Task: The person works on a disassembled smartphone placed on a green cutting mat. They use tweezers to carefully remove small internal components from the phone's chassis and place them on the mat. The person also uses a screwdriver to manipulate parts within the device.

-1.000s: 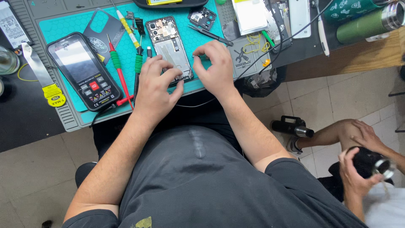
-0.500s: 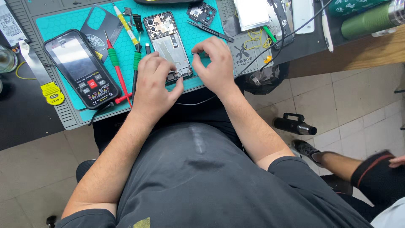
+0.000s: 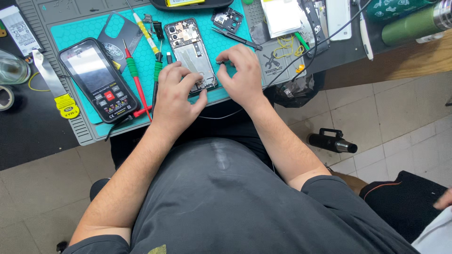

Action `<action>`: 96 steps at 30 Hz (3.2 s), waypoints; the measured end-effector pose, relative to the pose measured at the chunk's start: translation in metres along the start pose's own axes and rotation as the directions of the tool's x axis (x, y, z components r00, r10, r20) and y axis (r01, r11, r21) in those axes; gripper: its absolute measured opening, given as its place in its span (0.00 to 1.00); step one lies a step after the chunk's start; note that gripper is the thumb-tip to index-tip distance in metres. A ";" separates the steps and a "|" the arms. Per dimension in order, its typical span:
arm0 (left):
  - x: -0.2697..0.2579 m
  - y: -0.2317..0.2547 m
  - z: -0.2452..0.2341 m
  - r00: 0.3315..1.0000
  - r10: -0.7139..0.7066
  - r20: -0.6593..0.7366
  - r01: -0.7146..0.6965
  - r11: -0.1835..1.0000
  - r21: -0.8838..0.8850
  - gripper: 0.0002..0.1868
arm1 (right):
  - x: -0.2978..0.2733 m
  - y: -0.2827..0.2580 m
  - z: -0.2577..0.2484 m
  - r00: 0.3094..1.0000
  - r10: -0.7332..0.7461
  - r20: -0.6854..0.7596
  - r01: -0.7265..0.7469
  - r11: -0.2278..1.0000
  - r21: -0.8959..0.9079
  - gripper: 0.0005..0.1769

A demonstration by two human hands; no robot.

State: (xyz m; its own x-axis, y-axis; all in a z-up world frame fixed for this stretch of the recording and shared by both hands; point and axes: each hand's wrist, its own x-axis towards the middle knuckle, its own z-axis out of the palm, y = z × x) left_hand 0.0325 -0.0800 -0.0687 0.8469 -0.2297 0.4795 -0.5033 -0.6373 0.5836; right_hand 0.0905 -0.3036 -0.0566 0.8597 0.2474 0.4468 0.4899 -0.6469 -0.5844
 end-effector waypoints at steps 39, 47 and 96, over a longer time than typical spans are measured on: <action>0.003 0.002 0.000 1.000 -0.005 0.012 0.004 1.000 0.020 0.13 | -0.007 0.015 -0.025 0.927 -0.121 0.355 0.109 0.993 0.055 0.19; 0.003 0.002 0.001 1.000 -0.007 0.016 0.007 1.000 0.009 0.13 | -0.009 0.012 -0.024 0.940 -0.131 0.314 0.119 0.991 0.057 0.14; -0.008 -0.013 0.016 0.989 0.115 -0.094 -0.113 0.993 0.027 0.17 | -0.016 0.023 -0.008 0.985 -0.160 0.070 0.142 0.968 0.209 0.28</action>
State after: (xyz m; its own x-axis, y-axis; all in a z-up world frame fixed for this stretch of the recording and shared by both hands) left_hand 0.0349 -0.0818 -0.0904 0.7633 -0.2319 0.6030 -0.5914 -0.6264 0.5078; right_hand 0.0869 -0.3284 -0.0722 0.7784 0.3975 0.4860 0.6264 -0.4401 -0.6433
